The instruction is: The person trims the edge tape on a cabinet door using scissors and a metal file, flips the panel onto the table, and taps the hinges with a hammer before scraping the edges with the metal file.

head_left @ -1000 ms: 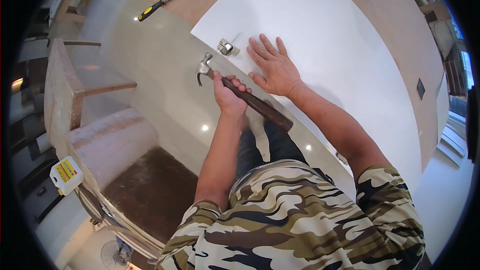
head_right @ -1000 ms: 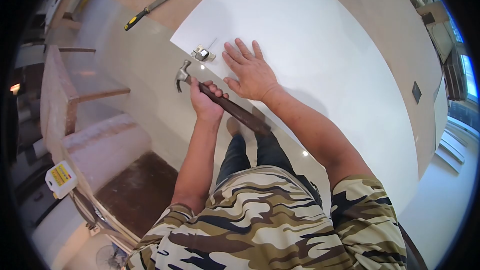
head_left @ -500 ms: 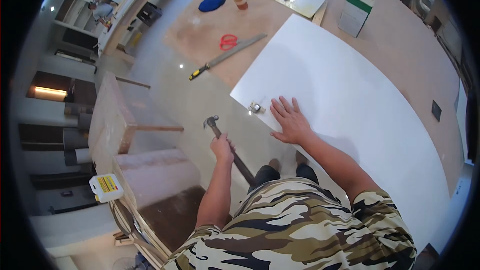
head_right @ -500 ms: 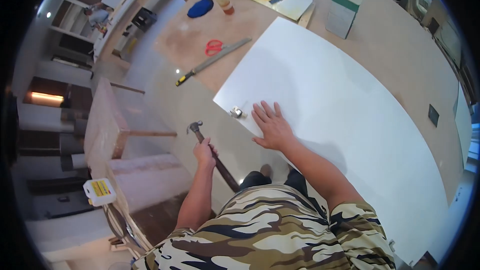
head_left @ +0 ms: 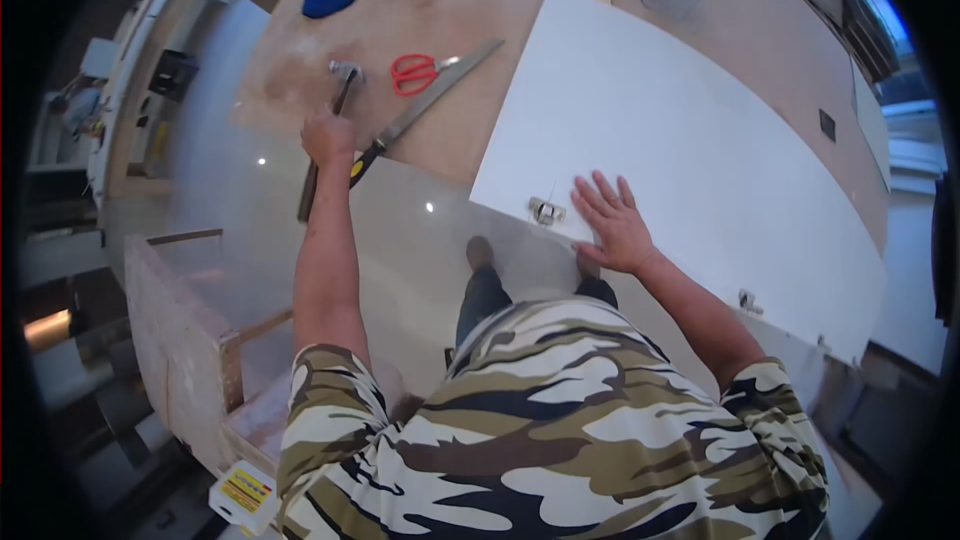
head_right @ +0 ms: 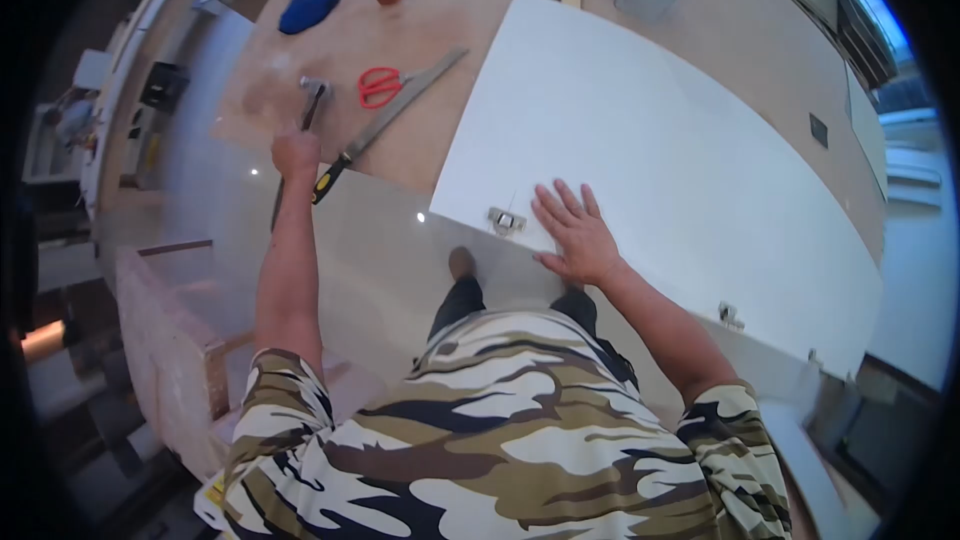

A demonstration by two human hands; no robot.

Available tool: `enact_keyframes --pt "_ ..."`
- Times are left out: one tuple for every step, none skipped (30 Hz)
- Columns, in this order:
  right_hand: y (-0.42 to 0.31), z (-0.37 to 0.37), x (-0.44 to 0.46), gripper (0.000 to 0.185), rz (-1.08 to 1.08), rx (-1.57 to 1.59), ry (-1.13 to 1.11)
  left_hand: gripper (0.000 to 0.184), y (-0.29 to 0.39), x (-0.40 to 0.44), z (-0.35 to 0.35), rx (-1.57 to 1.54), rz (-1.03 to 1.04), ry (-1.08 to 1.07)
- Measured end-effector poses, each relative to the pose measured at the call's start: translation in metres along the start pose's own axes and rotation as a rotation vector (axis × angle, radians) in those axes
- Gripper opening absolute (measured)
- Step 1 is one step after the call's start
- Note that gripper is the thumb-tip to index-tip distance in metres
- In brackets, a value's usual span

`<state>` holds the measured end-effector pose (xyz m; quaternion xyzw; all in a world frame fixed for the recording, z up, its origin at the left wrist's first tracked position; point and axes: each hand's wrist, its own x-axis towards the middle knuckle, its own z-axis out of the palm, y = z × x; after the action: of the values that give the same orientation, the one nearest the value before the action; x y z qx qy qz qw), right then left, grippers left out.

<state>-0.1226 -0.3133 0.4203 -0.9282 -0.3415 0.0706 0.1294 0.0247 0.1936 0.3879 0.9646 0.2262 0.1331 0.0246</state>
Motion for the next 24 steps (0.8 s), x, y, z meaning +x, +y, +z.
enact_keyframes --pt "-0.01 0.008 -0.001 0.075 0.072 0.054 0.052 0.031 0.006 -0.001 0.003 -0.049 0.116 0.076" --pt "-0.02 0.019 -0.003 0.07 0.146 0.108 0.113 0.034 0.022 -0.004 0.004 -0.1 0.234 0.157" --pt "-0.031 0.026 -0.005 0.066 0.223 0.159 0.179 0.038 0.038 -0.01 0.004 -0.156 0.354 0.24" --pt "-0.05 0.021 -0.003 0.05 0.249 0.177 0.343 0.04 0.05 -0.02 0.005 -0.181 0.433 0.144" --pt "-0.066 0.022 -0.005 0.046 0.373 0.33 0.338 0.041 0.06 -0.035 0.004 -0.203 0.512 0.042" --pt "-0.081 0.024 -0.009 0.041 0.493 0.485 0.335 0.042 0.065 -0.046 0.006 -0.221 0.588 -0.059" --pt "-0.094 0.024 -0.008 0.037 0.607 0.641 0.337 0.042 0.069 -0.051 0.01 -0.192 0.585 -0.069" --pt "-0.105 0.022 -0.003 0.026 0.648 0.777 0.344 0.042 0.071 -0.053 0.013 -0.161 0.579 -0.074" --pt "-0.11 0.026 0.001 0.026 0.784 1.074 0.275 0.042 0.073 -0.052 0.013 -0.127 0.573 -0.07" --pt "-0.113 0.034 0.005 0.026 0.911 1.374 0.201 0.042 0.075 -0.047 0.013 -0.129 0.552 -0.167" --pt "-0.115 0.042 0.009 0.027 1.026 1.676 0.116 0.043 0.078 -0.039 0.012 -0.129 0.528 -0.263" --pt "-0.118 0.05 0.015 0.028 1.049 1.888 0.147 0.043 0.08 -0.033 0.01 -0.126 0.501 -0.356" --pt "-0.121 0.06 0.023 0.03 1.063 2.102 0.178 0.043 0.08 -0.033 0.008 -0.167 0.501 -0.373" --pt "-0.122 0.069 0.031 0.033 1.068 2.317 0.208 0.043 0.079 -0.035 0.005 -0.206 0.498 -0.39" --pt "-0.121 0.079 0.04 0.033 1.008 2.37 0.228 0.042 0.078 -0.037 0.002 -0.245 0.493 -0.406" --pt "-0.119 0.089 0.049 0.034 0.945 2.425 0.247 0.042 0.075 -0.042 -0.002 -0.318 0.402 -0.519" --pt "-0.118 0.097 0.058 0.035 0.882 2.481 0.265 0.042 0.068 -0.052 -0.005 -0.387 0.307 -0.632" --pt "-0.118 0.101 0.066 0.032 0.876 2.521 0.298 0.042 0.059 -0.062 -0.009 -0.454 0.207 -0.739" --pt "-0.116 0.103 0.075 0.029 0.866 2.559 0.327 0.04 0.045 -0.081 -0.003 -0.527 0.155 -0.746" --pt "-0.115 0.106 0.082 0.026 0.855 2.598 0.353 0.039 0.029 -0.1 -0.003 -0.601 0.101 -0.749" --pt "-0.116 0.109 0.086 0.024 0.825 2.61 0.349 0.041 0.031 -0.123 -0.031 -0.693 -0.003 -0.735" --pt "-0.119 0.112 0.088 0.022 0.8 2.622 0.342 0.043 0.037 -0.151 -0.064 -0.784 -0.111 -0.719" --pt "-0.12 0.114 0.089 0.02 0.778 2.632 0.333 0.046 0.034 -0.177 -0.083 -0.788 -0.154 -0.747" --pt "-0.118 0.113 0.09 0.02 0.768 2.625 0.335 0.05 0.029 -0.198 -0.098 -0.798 -0.198 -0.77"
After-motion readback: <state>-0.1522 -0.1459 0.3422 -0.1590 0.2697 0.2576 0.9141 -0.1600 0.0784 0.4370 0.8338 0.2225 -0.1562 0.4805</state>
